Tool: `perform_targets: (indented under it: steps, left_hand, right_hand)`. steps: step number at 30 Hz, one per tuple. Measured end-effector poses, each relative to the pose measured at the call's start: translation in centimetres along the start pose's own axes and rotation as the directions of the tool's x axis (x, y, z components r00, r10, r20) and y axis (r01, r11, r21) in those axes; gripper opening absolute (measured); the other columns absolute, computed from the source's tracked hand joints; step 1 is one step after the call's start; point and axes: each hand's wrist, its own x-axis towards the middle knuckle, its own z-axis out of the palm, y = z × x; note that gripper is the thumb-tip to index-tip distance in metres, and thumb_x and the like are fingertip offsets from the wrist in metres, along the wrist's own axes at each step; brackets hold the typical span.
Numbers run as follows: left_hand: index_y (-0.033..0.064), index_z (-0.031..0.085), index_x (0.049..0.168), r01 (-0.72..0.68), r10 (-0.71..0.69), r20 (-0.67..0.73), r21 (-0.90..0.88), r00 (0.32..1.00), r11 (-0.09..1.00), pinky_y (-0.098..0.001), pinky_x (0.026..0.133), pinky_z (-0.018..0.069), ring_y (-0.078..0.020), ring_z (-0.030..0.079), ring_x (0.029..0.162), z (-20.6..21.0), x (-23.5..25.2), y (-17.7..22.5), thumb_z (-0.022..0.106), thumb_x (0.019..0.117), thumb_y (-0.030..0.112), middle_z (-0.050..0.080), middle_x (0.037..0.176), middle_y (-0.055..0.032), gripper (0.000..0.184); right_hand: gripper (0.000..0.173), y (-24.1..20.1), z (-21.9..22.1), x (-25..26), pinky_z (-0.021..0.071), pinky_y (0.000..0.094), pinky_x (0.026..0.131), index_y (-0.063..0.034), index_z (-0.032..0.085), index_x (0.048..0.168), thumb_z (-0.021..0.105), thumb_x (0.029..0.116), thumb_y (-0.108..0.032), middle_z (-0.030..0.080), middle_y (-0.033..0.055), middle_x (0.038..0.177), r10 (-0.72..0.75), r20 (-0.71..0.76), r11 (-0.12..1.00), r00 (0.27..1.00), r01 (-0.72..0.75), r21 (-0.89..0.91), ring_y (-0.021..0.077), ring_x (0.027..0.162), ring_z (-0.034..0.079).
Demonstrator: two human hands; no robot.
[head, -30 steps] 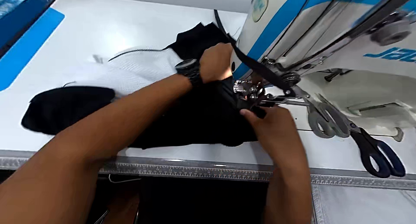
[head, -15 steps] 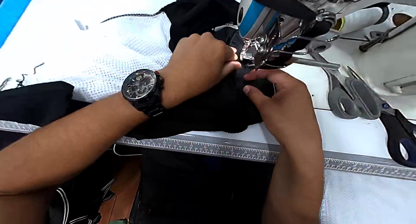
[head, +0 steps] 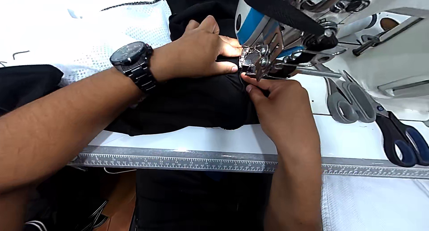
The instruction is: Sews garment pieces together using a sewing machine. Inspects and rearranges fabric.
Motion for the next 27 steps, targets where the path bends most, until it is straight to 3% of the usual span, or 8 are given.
perform_targets:
  steps: [3,6,10,14,18,21,27]
  left_hand:
    - [0.0256,0.071,0.130,-0.018,0.018,-0.014,-0.005,1.000,1.000,-0.0554,0.089,0.0354,-0.0334,0.051,0.121,0.3,0.3,-0.4,0.047,0.1013,0.050,0.064,0.139,0.0021,0.045]
    - [0.0258,0.072,0.128,-0.016,0.016,-0.017,-0.007,1.000,1.000,-0.0543,0.089,0.0350,-0.0319,0.051,0.119,0.4,0.4,-0.6,0.046,0.1014,0.050,0.065,0.138,0.0038,0.044]
    - [0.0262,0.071,0.130,-0.010,0.010,-0.002,-0.008,1.000,1.000,-0.0537,0.090,0.0342,-0.0308,0.049,0.122,0.4,0.3,-0.5,0.046,0.1012,0.050,0.063,0.141,0.0053,0.045]
    - [0.0224,0.071,0.130,-0.011,0.012,0.004,-0.026,1.000,1.000,-0.0535,0.092,0.0341,-0.0307,0.050,0.124,0.3,-0.2,0.1,0.048,0.1013,0.048,0.061,0.144,0.0031,0.045]
    - [0.0211,0.072,0.127,0.003,-0.002,0.037,-0.039,0.999,0.999,-0.0536,0.091,0.0338,-0.0312,0.048,0.125,0.2,-0.3,0.2,0.048,0.1015,0.048,0.060,0.146,0.0017,0.044]
    - [0.0245,0.072,0.127,0.002,-0.001,0.034,-0.023,0.999,1.000,-0.0529,0.090,0.0340,-0.0294,0.048,0.123,0.4,0.0,-0.1,0.045,0.1015,0.049,0.060,0.144,0.0047,0.044]
    - [0.0267,0.071,0.131,0.017,-0.016,0.033,-0.049,0.999,0.999,-0.0550,0.094,0.0331,-0.0303,0.047,0.127,0.1,0.5,-0.4,0.046,0.1008,0.047,0.060,0.145,0.0051,0.044]
  right_hand:
    - [0.021,-0.5,-0.2,-0.5,0.0523,0.0423,0.068,-0.0137,0.079,0.110,0.060,0.1040,-0.017,0.073,0.0079,0.096,-0.025,-0.011,0.999,1.000,0.025,-0.036,0.0208,0.084,0.069]
    - [0.023,-0.9,0.3,-0.2,0.0524,0.0425,0.069,-0.0152,0.079,0.105,0.057,0.1039,-0.018,0.071,0.0082,0.091,-0.006,-0.015,0.991,1.000,0.004,-0.134,0.0227,0.084,0.069]
    - [0.031,-1.3,-0.1,-1.2,0.0523,0.0447,0.063,-0.0189,0.074,0.126,0.051,0.1071,-0.015,0.067,0.0154,0.101,-0.027,0.033,0.985,0.999,0.032,-0.171,0.0282,0.081,0.067]
    - [0.037,-1.2,-0.5,-2.4,0.0493,0.0422,0.056,-0.0236,0.069,0.136,0.049,0.1071,-0.013,0.065,0.0169,0.105,-0.077,0.045,0.976,0.996,0.084,-0.202,0.0282,0.076,0.065]
    - [0.039,-1.6,-0.4,-1.9,0.0512,0.0441,0.060,-0.0225,0.067,0.139,0.047,0.1070,-0.011,0.065,0.0182,0.108,-0.056,0.089,0.967,0.994,0.076,-0.245,0.0304,0.080,0.066]
    - [0.042,-1.8,0.0,-0.9,0.0533,0.0457,0.066,-0.0306,0.068,0.137,0.049,0.1055,-0.011,0.067,0.0169,0.109,0.001,0.091,0.954,0.996,0.026,-0.297,0.0304,0.086,0.068]
    - [0.031,-1.2,0.8,-0.6,0.0536,0.0434,0.067,-0.0242,0.077,0.123,0.053,0.1048,-0.015,0.070,0.0137,0.100,-0.063,-0.031,0.966,0.998,0.053,-0.252,0.0282,0.085,0.069]
